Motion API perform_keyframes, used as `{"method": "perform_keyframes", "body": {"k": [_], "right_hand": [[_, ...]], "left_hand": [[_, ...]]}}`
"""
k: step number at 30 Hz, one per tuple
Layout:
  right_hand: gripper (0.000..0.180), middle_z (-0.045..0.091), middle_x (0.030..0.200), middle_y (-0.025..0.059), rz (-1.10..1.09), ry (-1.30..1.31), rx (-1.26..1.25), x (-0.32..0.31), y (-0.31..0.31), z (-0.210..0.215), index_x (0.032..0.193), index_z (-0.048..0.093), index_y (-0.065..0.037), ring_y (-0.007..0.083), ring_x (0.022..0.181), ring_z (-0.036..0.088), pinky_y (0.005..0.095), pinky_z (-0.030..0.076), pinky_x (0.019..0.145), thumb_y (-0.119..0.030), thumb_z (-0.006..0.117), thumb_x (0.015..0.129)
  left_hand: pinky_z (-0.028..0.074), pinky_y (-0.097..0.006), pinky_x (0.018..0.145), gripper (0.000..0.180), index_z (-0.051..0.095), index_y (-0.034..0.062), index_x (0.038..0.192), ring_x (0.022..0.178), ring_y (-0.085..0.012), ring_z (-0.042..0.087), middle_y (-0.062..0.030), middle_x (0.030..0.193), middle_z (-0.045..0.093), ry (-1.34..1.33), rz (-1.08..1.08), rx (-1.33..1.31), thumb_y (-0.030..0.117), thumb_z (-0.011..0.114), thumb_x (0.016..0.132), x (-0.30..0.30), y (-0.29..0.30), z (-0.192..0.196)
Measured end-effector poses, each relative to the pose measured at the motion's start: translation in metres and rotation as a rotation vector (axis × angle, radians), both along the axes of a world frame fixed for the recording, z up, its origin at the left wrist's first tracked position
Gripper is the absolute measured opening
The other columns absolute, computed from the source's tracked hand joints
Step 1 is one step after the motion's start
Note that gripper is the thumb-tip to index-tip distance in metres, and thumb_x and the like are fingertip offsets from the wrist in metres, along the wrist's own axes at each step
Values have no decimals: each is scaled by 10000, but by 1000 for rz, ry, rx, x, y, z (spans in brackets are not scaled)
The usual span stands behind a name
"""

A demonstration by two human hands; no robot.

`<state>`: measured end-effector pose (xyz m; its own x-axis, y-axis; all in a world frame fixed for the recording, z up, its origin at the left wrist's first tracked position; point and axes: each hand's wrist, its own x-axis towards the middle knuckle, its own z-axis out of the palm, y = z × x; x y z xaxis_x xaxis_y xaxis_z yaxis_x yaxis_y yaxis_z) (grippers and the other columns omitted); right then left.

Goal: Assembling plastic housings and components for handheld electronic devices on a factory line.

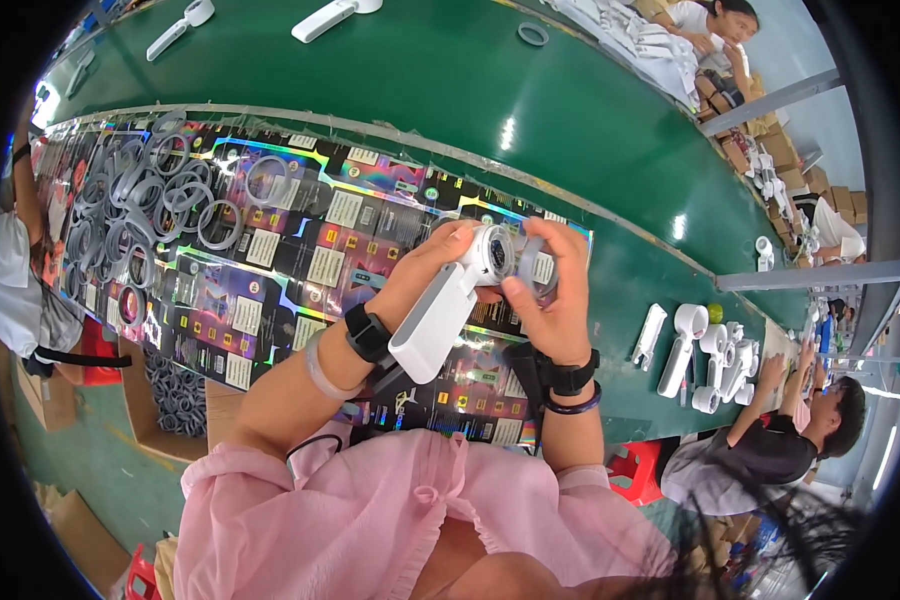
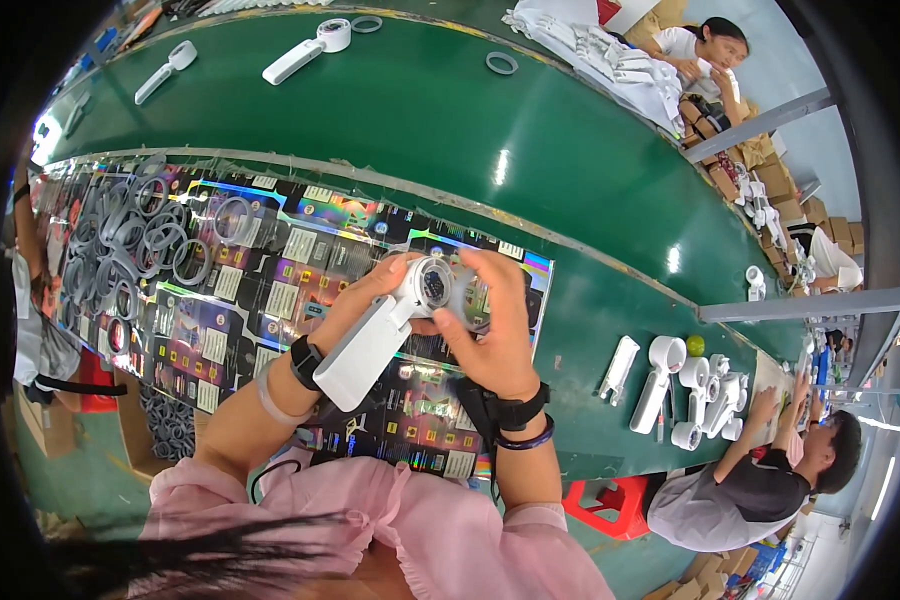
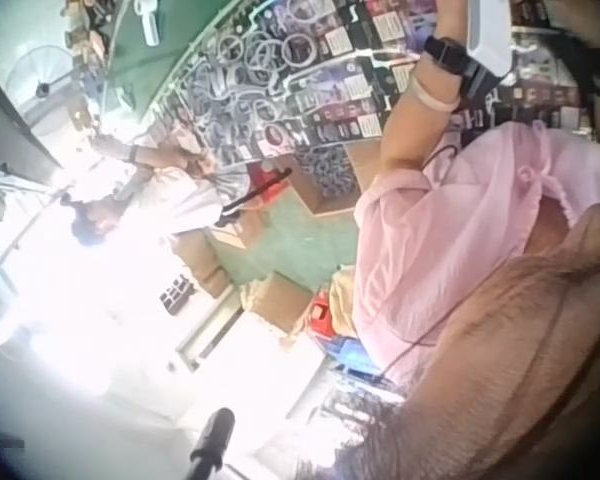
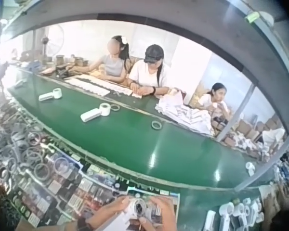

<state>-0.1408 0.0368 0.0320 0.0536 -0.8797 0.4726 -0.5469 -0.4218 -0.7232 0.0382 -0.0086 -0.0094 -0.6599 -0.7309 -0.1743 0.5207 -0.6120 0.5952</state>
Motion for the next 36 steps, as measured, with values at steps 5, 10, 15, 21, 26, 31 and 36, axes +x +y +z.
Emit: {"method": "perform_keyframes", "body": {"k": [5,10,15,21,26,31,36], "right_hand": [[526,488,1210,158,157,78,23,14,0,6,1235,544,-38,333,1205,461,400,413,970,-117,743,755],[526,458,1218,157,202,74,31,14,2,10,1241,553,-44,341,1221,443,413,419,972,-115,743,756],[574,457,1244,174,216,129,-21,16,4,13,1268,525,-21,367,1231,447,432,410,990,-72,723,732],[596,566,1202,163,179,185,-208,24,12,30,1210,533,-4,390,1205,518,466,458,980,24,720,645],[556,581,1180,158,164,209,-278,26,14,31,1168,566,-6,375,1197,529,446,479,965,42,708,633],[450,590,1172,156,135,258,-332,26,17,32,1147,589,2,348,1192,539,435,491,951,33,660,704],[329,616,1152,138,185,318,-363,28,23,39,1023,637,13,341,1192,544,446,477,963,43,703,703]], "left_hand": [[493,-267,673,421,464,130,1289,827,-118,579,-29,992,566,-37,-18,-13,417,469,981,0,2,-5],[489,-234,723,474,439,101,1346,920,-100,587,-34,1084,577,-32,-81,-51,387,490,972,-4,7,3],[458,-222,674,464,452,142,1362,842,-83,568,7,1040,570,0,-70,-2,391,490,972,-2,9,5],[482,-248,804,499,401,88,1389,1005,-114,583,-40,1175,569,58,-75,-8,341,500,970,0,9,21],[459,-308,938,520,366,65,1396,1115,-164,560,-82,1245,539,141,-84,-15,330,493,967,3,11,21],[458,-310,943,484,388,66,1360,1137,-174,553,-102,1256,533,143,-89,-48,329,480,965,-1,11,26],[470,-310,930,459,398,65,1331,1110,-183,570,-116,1223,555,183,-125,-32,327,476,962,0,10,18]]}}
